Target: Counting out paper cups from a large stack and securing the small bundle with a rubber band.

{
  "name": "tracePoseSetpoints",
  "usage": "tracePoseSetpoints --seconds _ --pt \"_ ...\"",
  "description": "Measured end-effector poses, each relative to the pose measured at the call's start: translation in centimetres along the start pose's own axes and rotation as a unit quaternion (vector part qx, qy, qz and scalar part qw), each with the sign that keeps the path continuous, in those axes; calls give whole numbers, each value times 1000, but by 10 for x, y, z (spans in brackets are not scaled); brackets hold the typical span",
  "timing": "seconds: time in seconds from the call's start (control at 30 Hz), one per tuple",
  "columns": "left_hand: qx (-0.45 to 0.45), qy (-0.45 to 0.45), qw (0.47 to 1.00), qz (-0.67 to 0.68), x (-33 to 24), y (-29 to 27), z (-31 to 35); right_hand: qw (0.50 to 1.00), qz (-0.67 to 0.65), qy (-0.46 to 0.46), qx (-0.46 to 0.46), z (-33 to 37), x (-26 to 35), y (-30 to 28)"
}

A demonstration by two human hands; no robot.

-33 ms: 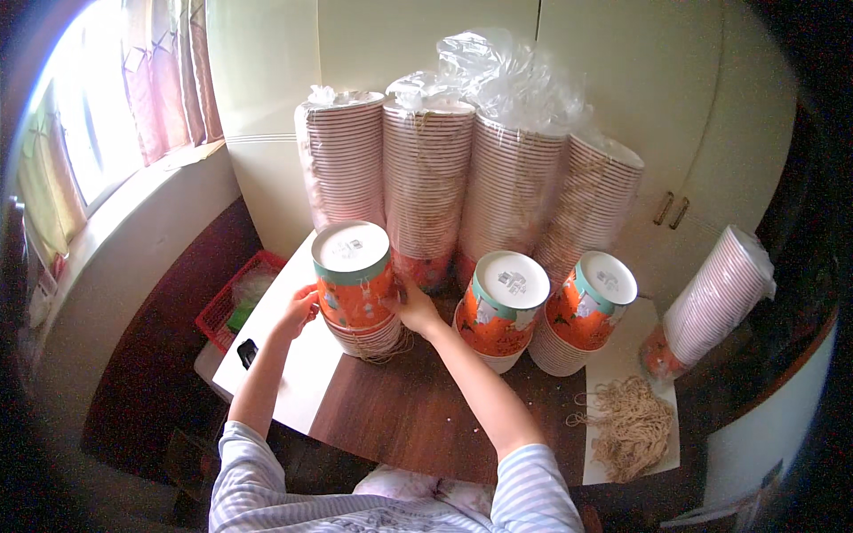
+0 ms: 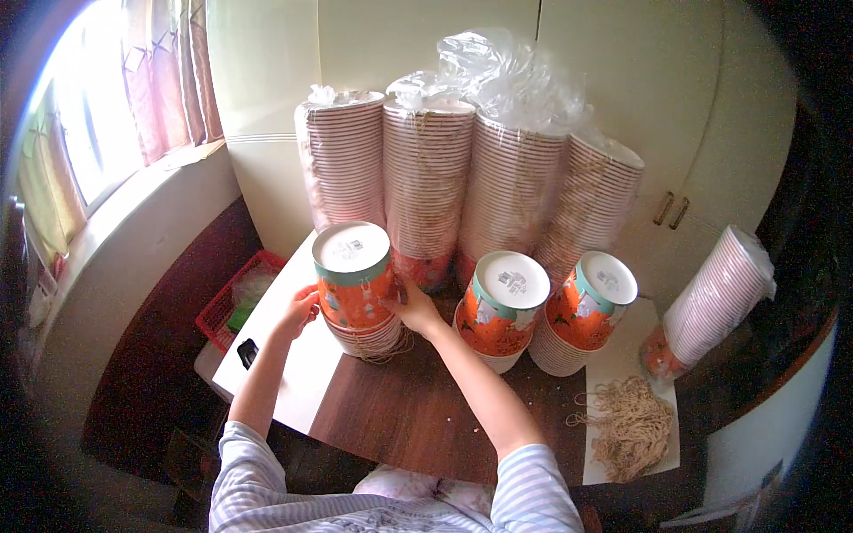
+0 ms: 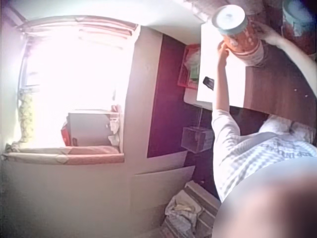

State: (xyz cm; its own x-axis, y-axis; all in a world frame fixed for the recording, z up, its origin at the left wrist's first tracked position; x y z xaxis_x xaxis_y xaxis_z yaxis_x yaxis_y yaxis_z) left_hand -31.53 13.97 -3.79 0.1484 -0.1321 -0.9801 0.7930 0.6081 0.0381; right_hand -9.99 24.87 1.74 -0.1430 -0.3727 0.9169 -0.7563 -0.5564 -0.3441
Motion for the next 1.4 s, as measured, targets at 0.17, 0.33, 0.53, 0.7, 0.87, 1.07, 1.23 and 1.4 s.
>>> tracePoseSetpoints --seconds 0.17,0.33,0.53,0.7,0.87,1.07,1.23,1.4 --pt "10 6 1000 -7 4 4 2 1000 -9 -12 15 -2 -6 0" --pt "9 10 1000 -2 9 2 -1 1000 1 -7 28 0 -1 1" --pt "4 12 1000 -12 18 -3 -7 997 70 -7 2 6 1 1" --pt "-11 8 1000 -7 15 3 0 1000 17 16 2 13 -15 -3" --pt "-53 59 997 -15 17 -17 34 938 264 -205 -89 70 70 -37" --pt "18 49 998 -25 44 9 112 752 557 -231 -265 126 124 -144" --pt "108 156 978 -89 63 74 149 796 490 -241 -261 128 100 -164" --pt "185 254 922 -228 47 156 178 824 454 -209 -265 122 99 -171"
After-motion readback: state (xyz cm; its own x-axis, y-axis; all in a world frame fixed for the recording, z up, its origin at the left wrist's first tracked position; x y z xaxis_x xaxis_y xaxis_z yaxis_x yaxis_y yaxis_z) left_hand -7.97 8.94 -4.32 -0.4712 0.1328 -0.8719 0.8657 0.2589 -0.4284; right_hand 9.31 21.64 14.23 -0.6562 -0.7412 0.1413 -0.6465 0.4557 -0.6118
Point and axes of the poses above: each hand's wrist, its own z-axis away from the middle knuckle, its own y-axis out of the palm, x = y × z, the point moved 9 cm from there along -z, towards the middle knuckle, and after that the axes turned 6 degrees about -x, right-handed, at the moved point
